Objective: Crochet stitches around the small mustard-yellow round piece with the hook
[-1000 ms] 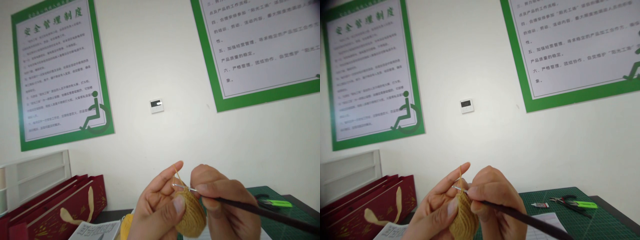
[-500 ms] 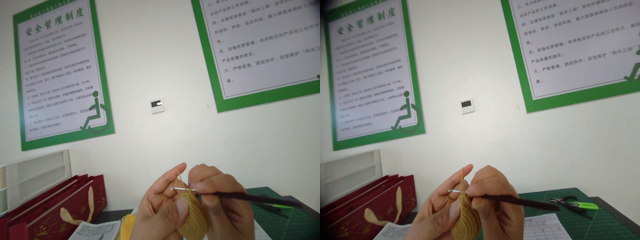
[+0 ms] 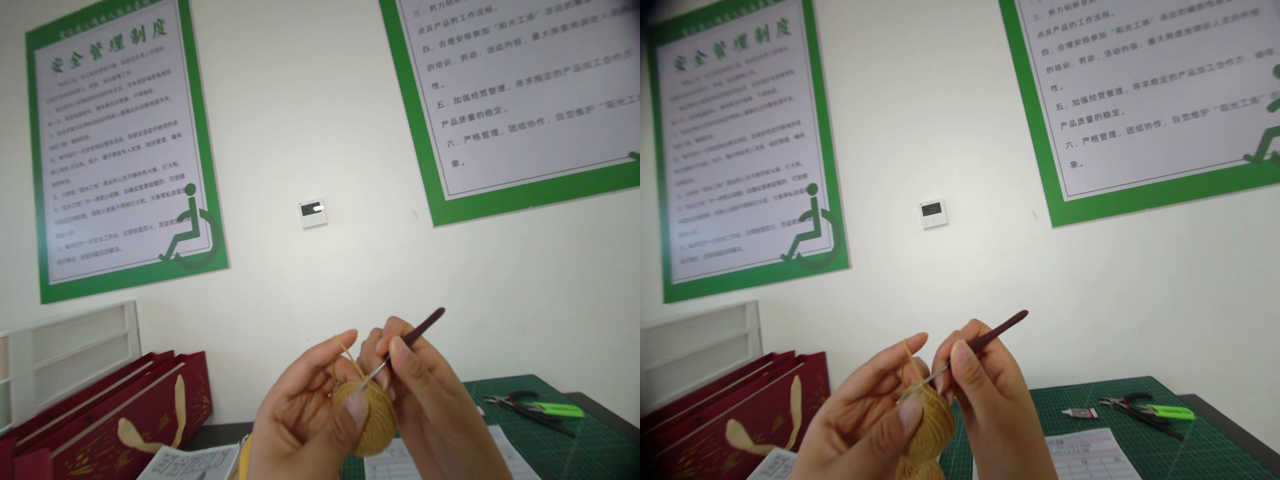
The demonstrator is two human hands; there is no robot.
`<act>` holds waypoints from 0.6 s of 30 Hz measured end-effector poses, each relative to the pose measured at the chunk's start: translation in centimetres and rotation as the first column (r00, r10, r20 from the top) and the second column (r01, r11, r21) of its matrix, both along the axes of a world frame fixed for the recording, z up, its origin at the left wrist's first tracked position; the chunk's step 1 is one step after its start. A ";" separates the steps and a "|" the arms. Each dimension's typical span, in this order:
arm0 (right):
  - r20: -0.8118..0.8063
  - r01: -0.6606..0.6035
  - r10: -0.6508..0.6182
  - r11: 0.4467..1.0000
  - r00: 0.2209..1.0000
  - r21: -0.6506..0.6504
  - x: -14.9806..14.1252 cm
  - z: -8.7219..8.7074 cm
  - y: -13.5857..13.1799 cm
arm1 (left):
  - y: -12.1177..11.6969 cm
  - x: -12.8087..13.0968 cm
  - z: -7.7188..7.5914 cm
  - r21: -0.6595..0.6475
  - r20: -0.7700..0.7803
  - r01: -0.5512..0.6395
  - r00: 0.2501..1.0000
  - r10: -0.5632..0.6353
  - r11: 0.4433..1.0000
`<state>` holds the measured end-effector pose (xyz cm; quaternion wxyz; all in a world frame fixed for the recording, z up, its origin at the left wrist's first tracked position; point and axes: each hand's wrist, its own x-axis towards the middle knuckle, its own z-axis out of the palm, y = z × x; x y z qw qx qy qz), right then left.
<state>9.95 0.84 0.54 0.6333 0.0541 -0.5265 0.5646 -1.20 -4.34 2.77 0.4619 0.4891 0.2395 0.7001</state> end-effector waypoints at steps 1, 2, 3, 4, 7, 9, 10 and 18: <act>-0.009 0.069 -0.069 0.996 0.998 0.057 -0.1 -0.1 0.1 | 0.1 0.1 -0.1 0.021 0.001 -0.029 1.000 0.029 0.999; -0.029 0.151 -0.148 0.981 0.989 0.122 -0.3 -0.2 0.2 | 0.1 0.2 -0.2 0.038 0.006 -0.049 0.999 0.049 0.998; -0.051 0.230 -0.225 0.957 0.973 0.176 -0.3 -0.4 0.3 | 0.2 0.3 -0.2 0.054 0.013 -0.062 0.998 0.062 0.997; -0.066 0.294 -0.286 0.932 0.956 0.211 -0.4 -0.5 0.4 | 0.2 0.4 -0.2 0.061 0.018 -0.075 0.997 0.074 0.995; -0.097 0.399 -0.387 0.893 0.917 0.208 -0.3 -0.8 0.5 | 0.2 0.5 -0.3 0.047 0.018 -0.129 0.992 0.128 0.991; -0.113 0.419 -0.405 0.891 0.908 0.176 -0.2 -0.8 0.6 | 0.2 0.5 -0.3 0.045 0.013 -0.159 0.987 0.158 0.986; -0.114 0.415 -0.401 0.895 0.909 0.163 -0.1 -0.9 0.6 | 0.2 0.5 -0.3 0.047 0.013 -0.167 0.986 0.167 0.985; -0.122 0.413 -0.394 0.879 0.911 0.238 0.7 -0.9 1.1 | 0.4 0.5 -0.3 0.038 0.043 -0.179 0.983 0.177 0.983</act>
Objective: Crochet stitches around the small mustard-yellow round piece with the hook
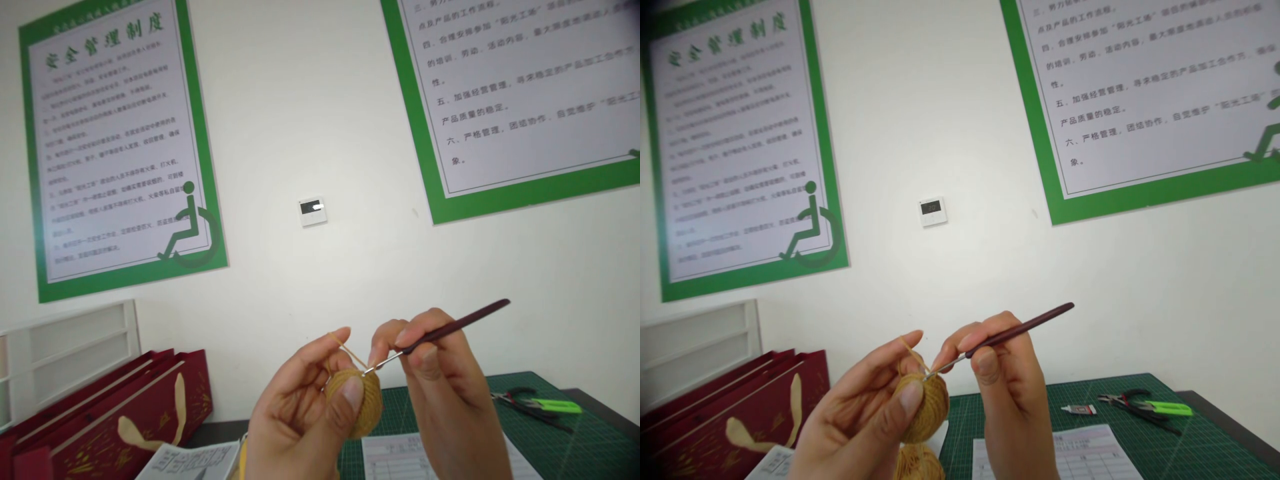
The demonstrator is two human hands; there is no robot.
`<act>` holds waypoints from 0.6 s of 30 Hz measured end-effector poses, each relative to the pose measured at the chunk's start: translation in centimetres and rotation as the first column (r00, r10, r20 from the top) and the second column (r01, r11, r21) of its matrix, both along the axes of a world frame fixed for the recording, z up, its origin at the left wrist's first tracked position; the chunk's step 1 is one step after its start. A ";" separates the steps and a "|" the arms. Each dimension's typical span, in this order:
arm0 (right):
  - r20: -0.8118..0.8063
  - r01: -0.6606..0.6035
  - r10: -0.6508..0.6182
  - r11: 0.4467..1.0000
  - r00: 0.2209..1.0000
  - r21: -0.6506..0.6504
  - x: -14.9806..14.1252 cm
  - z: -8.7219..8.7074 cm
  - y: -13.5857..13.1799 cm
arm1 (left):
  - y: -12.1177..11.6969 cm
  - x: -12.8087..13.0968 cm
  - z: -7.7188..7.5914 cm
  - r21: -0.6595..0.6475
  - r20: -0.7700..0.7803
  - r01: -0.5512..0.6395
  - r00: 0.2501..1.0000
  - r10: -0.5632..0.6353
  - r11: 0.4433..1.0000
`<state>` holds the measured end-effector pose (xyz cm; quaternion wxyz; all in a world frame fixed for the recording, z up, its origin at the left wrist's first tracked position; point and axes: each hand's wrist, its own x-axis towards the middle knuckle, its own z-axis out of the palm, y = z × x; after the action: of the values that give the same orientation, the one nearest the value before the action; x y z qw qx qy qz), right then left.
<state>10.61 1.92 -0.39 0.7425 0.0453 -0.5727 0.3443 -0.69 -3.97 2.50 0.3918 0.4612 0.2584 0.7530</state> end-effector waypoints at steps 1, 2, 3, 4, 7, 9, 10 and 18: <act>0.008 0.023 -0.023 0.999 1.000 0.031 0.1 0.1 0.0 | 0.0 0.0 0.0 -0.001 0.002 -0.001 1.000 0.001 1.000; 0.016 0.052 -0.053 0.997 0.998 0.063 0.3 0.2 -0.1 | 0.0 0.0 0.0 -0.004 0.003 -0.002 1.000 0.002 1.000; 0.017 0.088 -0.090 0.992 0.996 0.092 0.3 0.3 -0.2 | 0.0 0.1 0.0 -0.006 0.004 0.000 1.000 0.000 1.000; 0.010 0.130 -0.132 0.984 0.991 0.120 0.4 0.5 -0.3 | 0.0 0.1 0.0 -0.007 0.003 0.002 1.000 -0.002 1.000; -0.041 0.278 -0.276 0.937 0.960 0.210 0.5 1.0 -0.7 | 0.0 0.1 0.1 -0.002 -0.002 0.017 1.000 -0.017 1.000; -0.062 0.381 -0.379 0.880 0.923 0.285 0.7 1.1 -1.0 | 0.0 0.0 0.0 -0.001 -0.003 0.025 1.000 -0.025 1.000; -0.068 0.434 -0.438 0.837 0.896 0.334 0.8 1.1 -1.1 | 0.0 0.0 0.0 -0.003 -0.002 0.028 1.000 -0.028 1.000; -0.157 0.717 -0.771 0.470 0.618 0.514 0.8 -0.3 -0.8 | -0.4 -0.1 0.2 -0.047 0.038 0.072 0.997 -0.070 0.996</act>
<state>11.39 1.11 -0.70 0.7451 -0.0219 -0.6407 -0.1837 -0.77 -4.34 2.68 0.4342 0.4466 0.2528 0.7403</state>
